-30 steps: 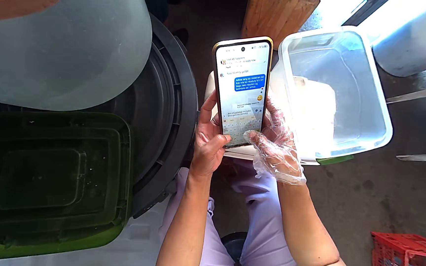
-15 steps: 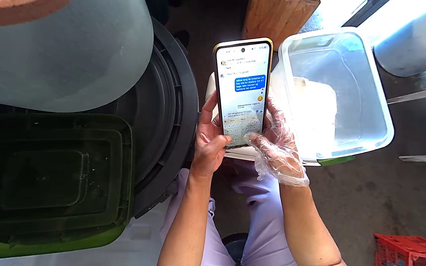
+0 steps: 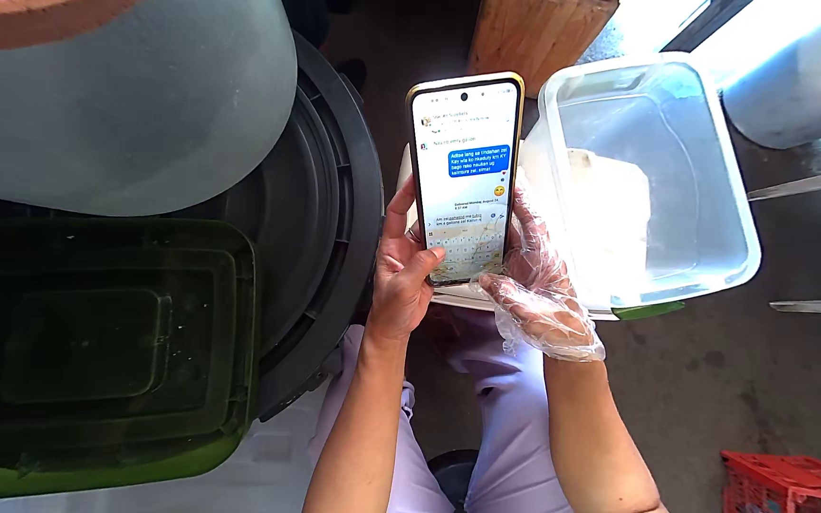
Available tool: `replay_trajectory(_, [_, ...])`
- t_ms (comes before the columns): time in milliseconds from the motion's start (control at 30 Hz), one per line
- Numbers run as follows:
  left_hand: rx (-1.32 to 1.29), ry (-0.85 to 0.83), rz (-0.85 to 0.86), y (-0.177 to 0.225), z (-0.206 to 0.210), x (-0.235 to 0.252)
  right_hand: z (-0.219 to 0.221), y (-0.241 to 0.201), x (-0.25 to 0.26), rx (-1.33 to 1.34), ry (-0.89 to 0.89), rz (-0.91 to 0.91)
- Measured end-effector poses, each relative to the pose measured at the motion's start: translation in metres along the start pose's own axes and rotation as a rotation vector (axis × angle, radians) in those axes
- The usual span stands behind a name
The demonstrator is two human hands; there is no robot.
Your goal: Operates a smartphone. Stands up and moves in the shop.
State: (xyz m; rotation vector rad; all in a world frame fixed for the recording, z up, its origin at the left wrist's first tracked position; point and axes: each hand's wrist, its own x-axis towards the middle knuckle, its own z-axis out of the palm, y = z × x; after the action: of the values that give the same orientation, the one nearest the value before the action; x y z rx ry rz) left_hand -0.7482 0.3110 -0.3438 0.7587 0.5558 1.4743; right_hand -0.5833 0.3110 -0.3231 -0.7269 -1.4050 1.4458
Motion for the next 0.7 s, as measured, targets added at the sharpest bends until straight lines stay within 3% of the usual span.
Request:
replay_trajectory(200, [-0.027, -0.060, 0.035, -0.0019, -0.0039, -0.0003, -0.0040, 0.0001, -0.0014, 0.010, -0.007, 0.004])
replay_trajectory(700, [0.001, -0.021, 0.009, -0.0012, -0.0008, -0.0004, 0.0013, 0.0006, -0.0018, -0.031, 0.034, 0.001])
